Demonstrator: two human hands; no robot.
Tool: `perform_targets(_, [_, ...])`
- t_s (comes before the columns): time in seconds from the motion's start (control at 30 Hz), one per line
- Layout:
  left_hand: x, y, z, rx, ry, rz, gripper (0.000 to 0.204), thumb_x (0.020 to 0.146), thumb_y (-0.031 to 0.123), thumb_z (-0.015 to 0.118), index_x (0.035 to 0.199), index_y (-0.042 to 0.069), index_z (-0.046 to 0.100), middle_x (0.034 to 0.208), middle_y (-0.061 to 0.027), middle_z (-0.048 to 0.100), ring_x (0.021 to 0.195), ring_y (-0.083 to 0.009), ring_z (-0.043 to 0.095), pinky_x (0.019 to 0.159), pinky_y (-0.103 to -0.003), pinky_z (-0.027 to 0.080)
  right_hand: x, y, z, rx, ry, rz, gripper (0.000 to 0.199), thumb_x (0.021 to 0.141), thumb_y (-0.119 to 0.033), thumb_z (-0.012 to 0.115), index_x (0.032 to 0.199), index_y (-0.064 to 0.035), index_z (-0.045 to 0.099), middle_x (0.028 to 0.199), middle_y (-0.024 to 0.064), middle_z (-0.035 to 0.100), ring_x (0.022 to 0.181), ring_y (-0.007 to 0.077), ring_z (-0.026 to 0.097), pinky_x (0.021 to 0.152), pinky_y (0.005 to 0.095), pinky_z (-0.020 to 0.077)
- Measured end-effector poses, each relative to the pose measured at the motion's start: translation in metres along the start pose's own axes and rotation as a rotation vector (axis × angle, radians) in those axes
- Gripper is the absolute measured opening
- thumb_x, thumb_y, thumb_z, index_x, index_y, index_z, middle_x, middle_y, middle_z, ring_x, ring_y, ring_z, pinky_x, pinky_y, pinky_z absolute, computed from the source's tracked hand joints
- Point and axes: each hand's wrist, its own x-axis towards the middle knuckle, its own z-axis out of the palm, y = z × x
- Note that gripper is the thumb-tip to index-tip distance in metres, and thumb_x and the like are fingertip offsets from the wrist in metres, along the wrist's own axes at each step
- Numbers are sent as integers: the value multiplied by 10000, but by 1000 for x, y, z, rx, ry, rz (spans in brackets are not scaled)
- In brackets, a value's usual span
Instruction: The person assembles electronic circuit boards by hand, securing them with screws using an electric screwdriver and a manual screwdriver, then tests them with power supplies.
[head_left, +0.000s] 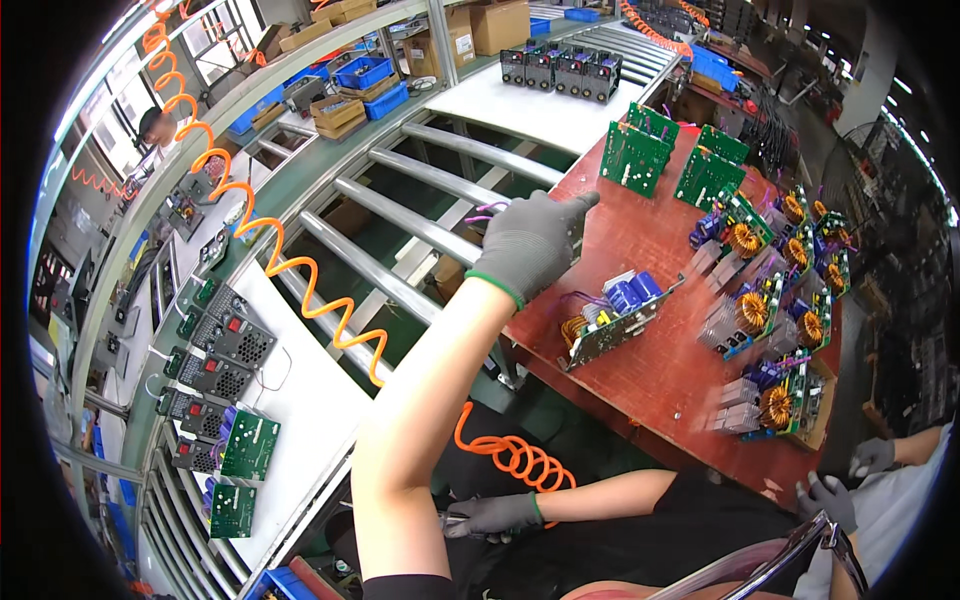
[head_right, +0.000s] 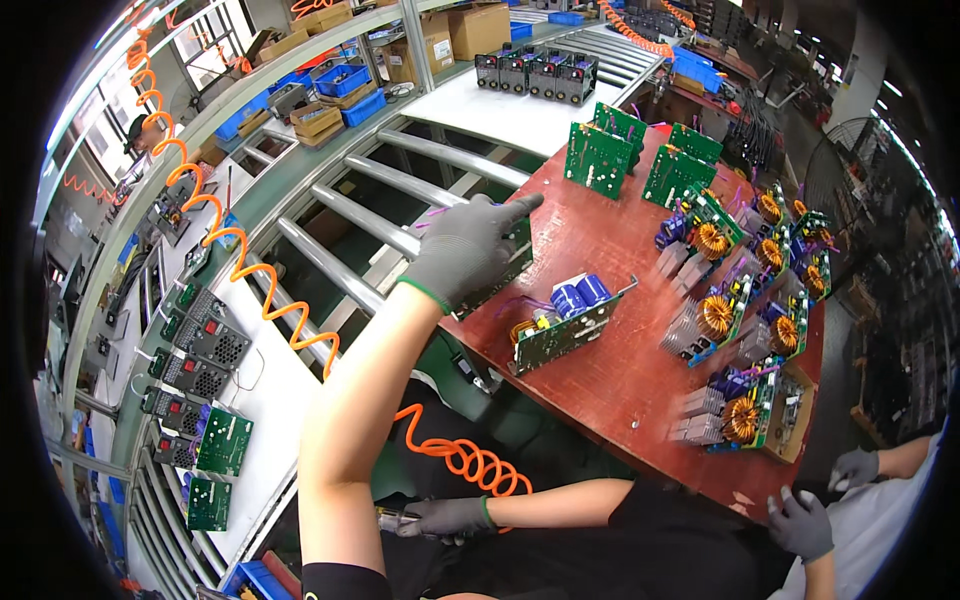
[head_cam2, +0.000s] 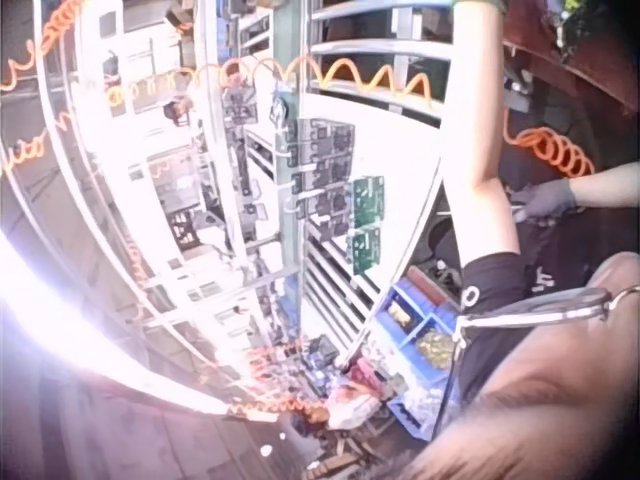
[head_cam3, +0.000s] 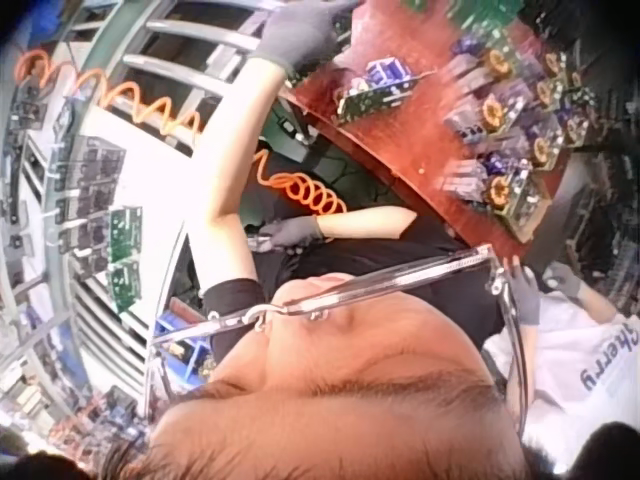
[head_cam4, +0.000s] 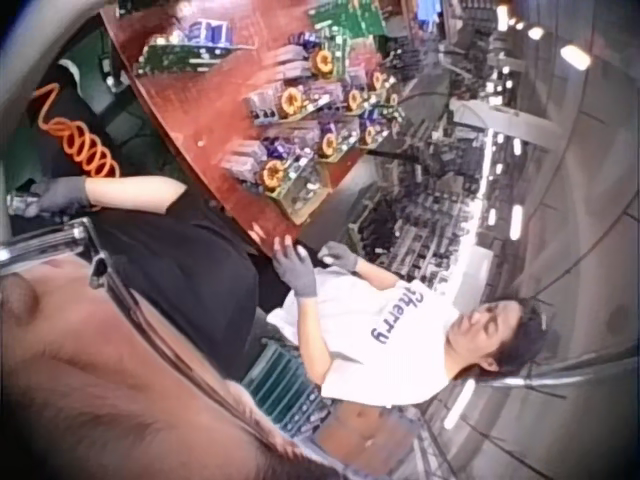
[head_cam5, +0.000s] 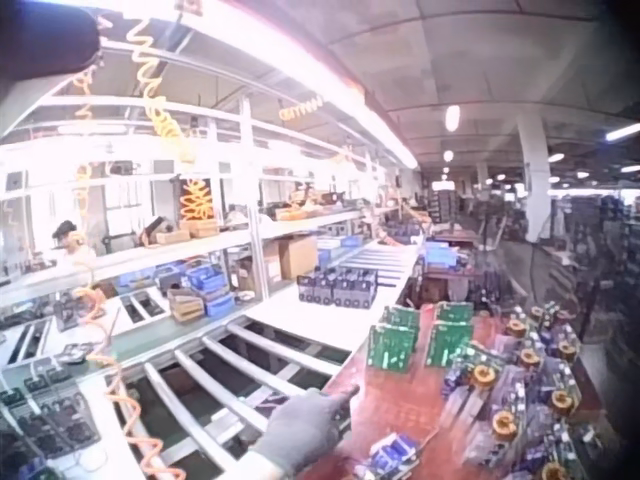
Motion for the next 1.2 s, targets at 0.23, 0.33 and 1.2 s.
perform_targets(0.23, [-4, -11, 0, -137, -118, -48, 474, 961, 354, 550, 1420, 242, 515, 1079, -189, 653, 989, -373, 653, 859, -465, 521, 16, 3, -12, -95, 37, 55, 451, 977, -483, 560, 1284, -158, 507, 682, -36, 422, 498, 53, 436, 420, 222, 383])
perform_targets(0.33, [-44, -38, -44, -327, 101, -72, 457, 940, 299, 643, 1364, 143, 575, 1156, -164, 670, 1018, -287, 668, 893, -391, 528, 17, 5, -16, -64, 1, 57, 481, 972, -483, 569, 1316, -157, 488, 675, -36, 412, 478, 54, 431, 425, 222, 389])
perform_targets(1.2, [-451, -202, -116, 95, -53, -935, 533, 935, 204, 606, 1427, 82, 442, 1295, -207, 559, 1197, -389, 562, 1014, -430, 455, 49, -2, 9, -82, 42, 109, 502, 956, -436, 588, 1317, -111, 464, 768, -1, 512, 551, 80, 531, 426, 229, 453])
